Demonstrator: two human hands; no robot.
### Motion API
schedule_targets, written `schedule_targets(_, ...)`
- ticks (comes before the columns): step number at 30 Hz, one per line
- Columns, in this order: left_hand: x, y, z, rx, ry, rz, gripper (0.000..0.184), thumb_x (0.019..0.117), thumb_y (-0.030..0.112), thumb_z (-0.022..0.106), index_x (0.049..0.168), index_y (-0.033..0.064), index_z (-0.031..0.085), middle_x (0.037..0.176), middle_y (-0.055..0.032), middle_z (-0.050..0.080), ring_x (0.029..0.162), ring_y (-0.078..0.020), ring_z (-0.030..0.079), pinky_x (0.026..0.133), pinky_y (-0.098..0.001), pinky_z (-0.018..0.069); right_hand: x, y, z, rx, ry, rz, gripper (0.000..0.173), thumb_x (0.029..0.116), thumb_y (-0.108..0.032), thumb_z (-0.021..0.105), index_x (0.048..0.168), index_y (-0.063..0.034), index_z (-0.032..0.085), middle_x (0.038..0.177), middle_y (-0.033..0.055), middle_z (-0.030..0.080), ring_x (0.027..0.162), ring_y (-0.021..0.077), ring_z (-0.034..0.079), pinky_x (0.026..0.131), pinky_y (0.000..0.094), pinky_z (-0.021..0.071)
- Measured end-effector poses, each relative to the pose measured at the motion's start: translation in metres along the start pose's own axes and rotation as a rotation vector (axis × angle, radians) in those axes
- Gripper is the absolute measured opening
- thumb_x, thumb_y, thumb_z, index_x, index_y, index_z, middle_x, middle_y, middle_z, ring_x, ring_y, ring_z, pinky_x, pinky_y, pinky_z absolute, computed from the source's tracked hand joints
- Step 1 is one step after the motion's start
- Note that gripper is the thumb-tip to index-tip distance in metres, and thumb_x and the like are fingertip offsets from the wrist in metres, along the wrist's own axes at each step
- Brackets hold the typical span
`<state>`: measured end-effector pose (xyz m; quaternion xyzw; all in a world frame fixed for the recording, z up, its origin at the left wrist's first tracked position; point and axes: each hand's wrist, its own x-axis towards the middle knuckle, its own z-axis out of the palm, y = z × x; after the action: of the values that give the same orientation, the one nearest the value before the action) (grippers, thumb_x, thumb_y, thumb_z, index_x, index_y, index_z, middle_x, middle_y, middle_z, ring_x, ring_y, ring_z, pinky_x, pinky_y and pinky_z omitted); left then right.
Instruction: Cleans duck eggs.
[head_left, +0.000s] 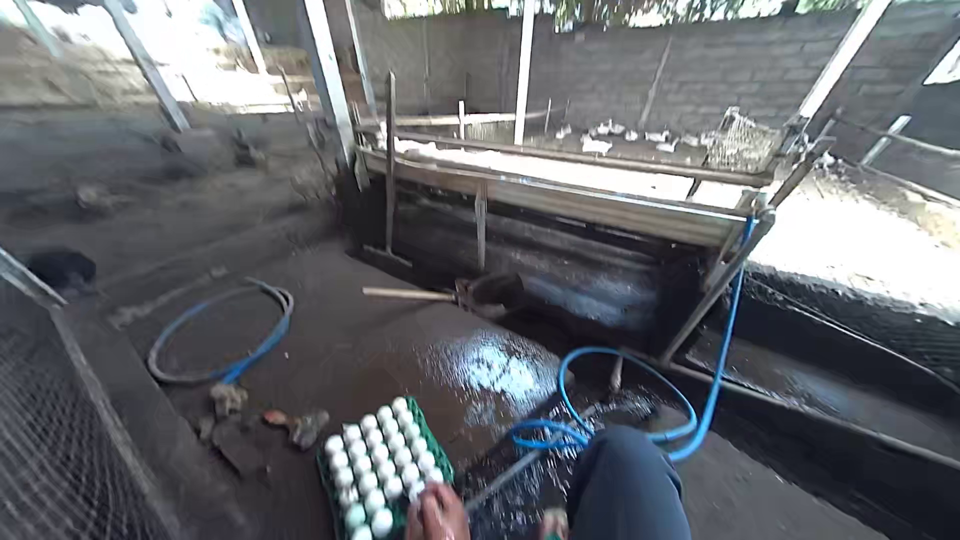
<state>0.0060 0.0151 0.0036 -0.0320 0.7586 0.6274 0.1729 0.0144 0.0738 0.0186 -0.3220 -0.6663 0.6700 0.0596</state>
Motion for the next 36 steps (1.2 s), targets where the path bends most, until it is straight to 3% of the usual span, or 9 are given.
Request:
schedule_targets(4, -0.008, 0.012, 0.002, 0.09, -0.108, -0.035, 0.047, 0.111, 0.023, 0.031, 0.133, -0.0106, 0.054, 0.124, -0.0283, 0.061, 0.114, -0.0331, 0.06, 0.1, -0.0504, 0.0478, 0.02, -0.005, -0.024, 0.004, -0.041, 0.043, 0.041, 0.1084, -0.021, 0.047, 0.138, 0.0068, 0.053, 0.129, 0.0267, 0.062, 0.12, 0.0334, 0.061, 0.105, 0.0493, 0.049)
schedule_targets(9, -0.001, -0.006, -0.005, 0.054, -0.046, -0.105, 0.047, 0.1127, 0.022, 0.024, 0.135, -0.0069, 0.054, 0.128, -0.0254, 0.061, 0.119, -0.0303, 0.059, 0.104, -0.0476, 0.0464, 0.01, 0.014, -0.005, -0.009, -0.09, 0.037, 0.035, 0.1025, -0.022, 0.053, 0.128, 0.0, 0.062, 0.111, 0.0186, 0.069, 0.101, 0.0276, 0.067, 0.088, 0.0498, 0.0553)
schedule_targets(12, -0.002, -0.002, -0.009, 0.03, -0.129, -0.216, 0.053, 0.1113, 0.033, 0.018, 0.13, 0.0014, 0.057, 0.107, -0.0158, 0.063, 0.091, -0.0234, 0.06, 0.077, -0.0436, 0.0509, 0.023, 0.015, -0.005, 0.129, -0.033, 0.234, 0.045, 0.1011, -0.021, 0.055, 0.142, -0.0028, 0.046, 0.117, 0.0196, 0.064, 0.102, 0.028, 0.064, 0.085, 0.0479, 0.0555)
schedule_targets(18, -0.002, 0.0, -0.012, -0.023, -0.155, -0.167, 0.052, 0.1121, 0.031, 0.021, 0.135, -0.0012, 0.055, 0.127, -0.0212, 0.061, 0.117, -0.0284, 0.059, 0.1, -0.0502, 0.0481, 0.016, 0.018, -0.003, 0.158, -0.03, 0.189, 0.042, 0.1042, -0.026, 0.049, 0.141, -0.0048, 0.049, 0.119, 0.0168, 0.066, 0.103, 0.0245, 0.066, 0.087, 0.045, 0.0558)
schedule_targets(21, 0.002, -0.006, -0.014, -0.058, -0.191, -0.255, 0.044, 0.1086, 0.04, 0.029, 0.113, 0.01, 0.06, 0.085, -0.0041, 0.057, 0.065, -0.0113, 0.05, 0.054, -0.0297, 0.0419, 0.029, 0.015, -0.012, 0.276, -0.187, 0.458, 0.031, 0.1041, -0.034, 0.042, 0.115, -0.0098, 0.058, 0.094, 0.0075, 0.063, 0.081, 0.0188, 0.063, 0.069, 0.0405, 0.0541)
schedule_targets(25, 0.009, -0.008, -0.018, -0.208, -0.158, -0.063, 0.041, 0.1107, 0.034, 0.037, 0.135, 0.0042, 0.051, 0.123, -0.0132, 0.061, 0.107, -0.0182, 0.06, 0.09, -0.0395, 0.0525, 0.011, 0.011, -0.013, 0.006, -0.189, 0.061, 0.042, 0.1081, -0.034, 0.032, 0.131, -0.0119, 0.059, 0.101, 0.0095, 0.068, 0.08, 0.0179, 0.065, 0.064, 0.0396, 0.0548)
schedule_targets(27, 0.0, -0.011, -0.014, -0.169, -0.143, 0.081, 0.051, 0.112, 0.035, 0.024, 0.136, 0.0013, 0.053, 0.138, -0.0152, 0.055, 0.125, -0.0212, 0.055, 0.105, -0.0435, 0.0459, 0.001, 0.016, -0.013, -0.1, -0.159, -0.128, 0.043, 0.1082, -0.027, 0.032, 0.137, -0.006, 0.056, 0.127, 0.0147, 0.065, 0.11, 0.0236, 0.064, 0.09, 0.0485, 0.0533)
schedule_targets(31, 0.0, -0.017, -0.002, -0.028, -0.032, 0.149, 0.049, 0.1104, 0.027, 0.023, 0.127, -0.0043, 0.057, 0.123, -0.0212, 0.062, 0.115, -0.0271, 0.06, 0.099, -0.0484, 0.0482, 0.01, 0.016, -0.014, -0.033, -0.142, 0.048, 0.044, 0.1074, -0.037, 0.036, 0.132, -0.0082, 0.057, 0.115, 0.0117, 0.064, 0.099, 0.0214, 0.062, 0.082, 0.0449, 0.0534)
schedule_targets(36, -0.003, -0.009, -0.008, -0.078, -0.08, 0.064, 0.049, 0.1113, 0.026, 0.022, 0.125, -0.0045, 0.059, 0.119, -0.0215, 0.064, 0.11, -0.0279, 0.062, 0.097, -0.0501, 0.0494, 0.005, 0.015, -0.015, -0.001, -0.168, 0.002, 0.041, 0.1057, -0.024, 0.036, 0.137, -0.0058, 0.056, 0.128, 0.0141, 0.065, 0.11, 0.0225, 0.063, 0.089, 0.0454, 0.0529)
